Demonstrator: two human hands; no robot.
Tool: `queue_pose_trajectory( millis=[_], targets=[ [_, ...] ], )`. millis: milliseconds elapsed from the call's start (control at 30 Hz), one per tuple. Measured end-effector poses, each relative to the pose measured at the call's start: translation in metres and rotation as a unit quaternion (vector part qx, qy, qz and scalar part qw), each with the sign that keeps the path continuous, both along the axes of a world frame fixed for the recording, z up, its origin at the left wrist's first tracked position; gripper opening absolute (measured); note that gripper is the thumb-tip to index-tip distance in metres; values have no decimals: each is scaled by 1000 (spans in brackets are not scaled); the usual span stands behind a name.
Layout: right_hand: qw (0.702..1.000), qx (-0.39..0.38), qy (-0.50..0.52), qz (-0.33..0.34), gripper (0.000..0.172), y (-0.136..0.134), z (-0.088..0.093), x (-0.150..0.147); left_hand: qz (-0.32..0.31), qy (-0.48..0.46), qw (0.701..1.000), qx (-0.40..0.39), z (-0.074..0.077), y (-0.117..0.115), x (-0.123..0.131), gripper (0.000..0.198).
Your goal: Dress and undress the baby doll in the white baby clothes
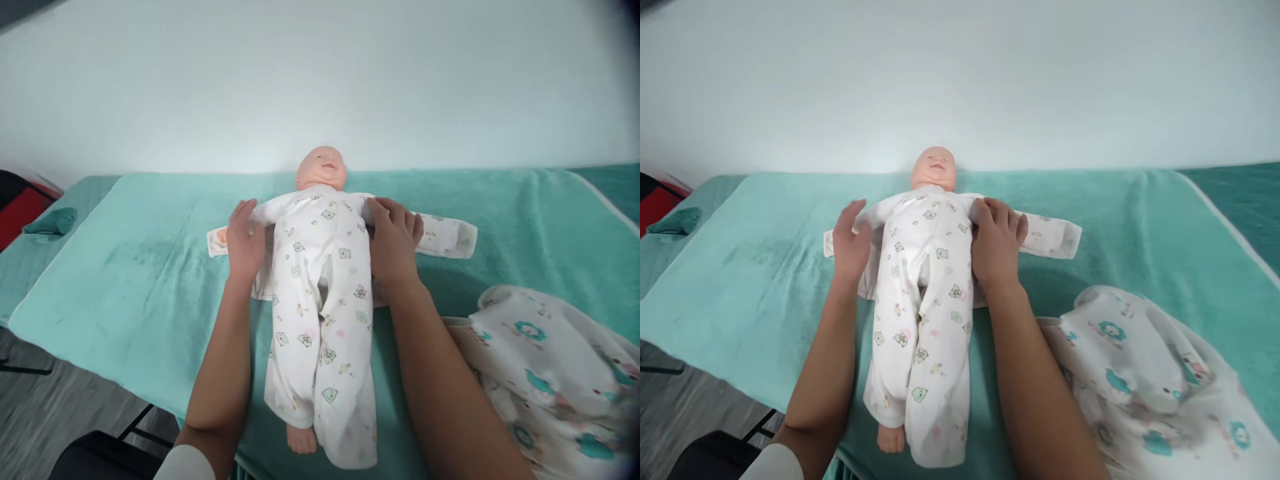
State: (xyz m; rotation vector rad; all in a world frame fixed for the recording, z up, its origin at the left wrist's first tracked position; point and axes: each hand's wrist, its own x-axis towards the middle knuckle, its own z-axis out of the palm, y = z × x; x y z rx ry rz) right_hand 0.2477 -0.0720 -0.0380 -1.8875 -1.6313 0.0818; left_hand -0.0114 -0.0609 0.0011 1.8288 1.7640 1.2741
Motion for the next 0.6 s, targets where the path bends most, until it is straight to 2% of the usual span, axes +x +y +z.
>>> queue_pose_trajectory(
  millis=[67, 167, 267, 400, 500, 600],
  targets=[
    [1000, -4, 2, -15, 57, 2, 0, 1, -123, -33, 992, 11, 12, -11, 21, 40],
    [998, -18, 15, -61, 62, 5, -1, 6, -254, 78, 964, 27, 33, -19, 59, 34],
    [994, -19, 47, -99, 66, 8, -2, 11, -283, 246, 927, 18, 52, -10, 95, 35],
    [989, 17, 96, -110, 64, 10, -3, 19, -310, 418, 851, -68, 67, 22, 136, 26],
    [983, 45, 128, -121, 62, 12, -5, 24, -326, 471, 809, -132, 66, 43, 163, 26],
    [980, 56, 143, -124, 55, 13, -7, 27, -338, 486, 787, -175, 59, 54, 186, 30]
  ],
)
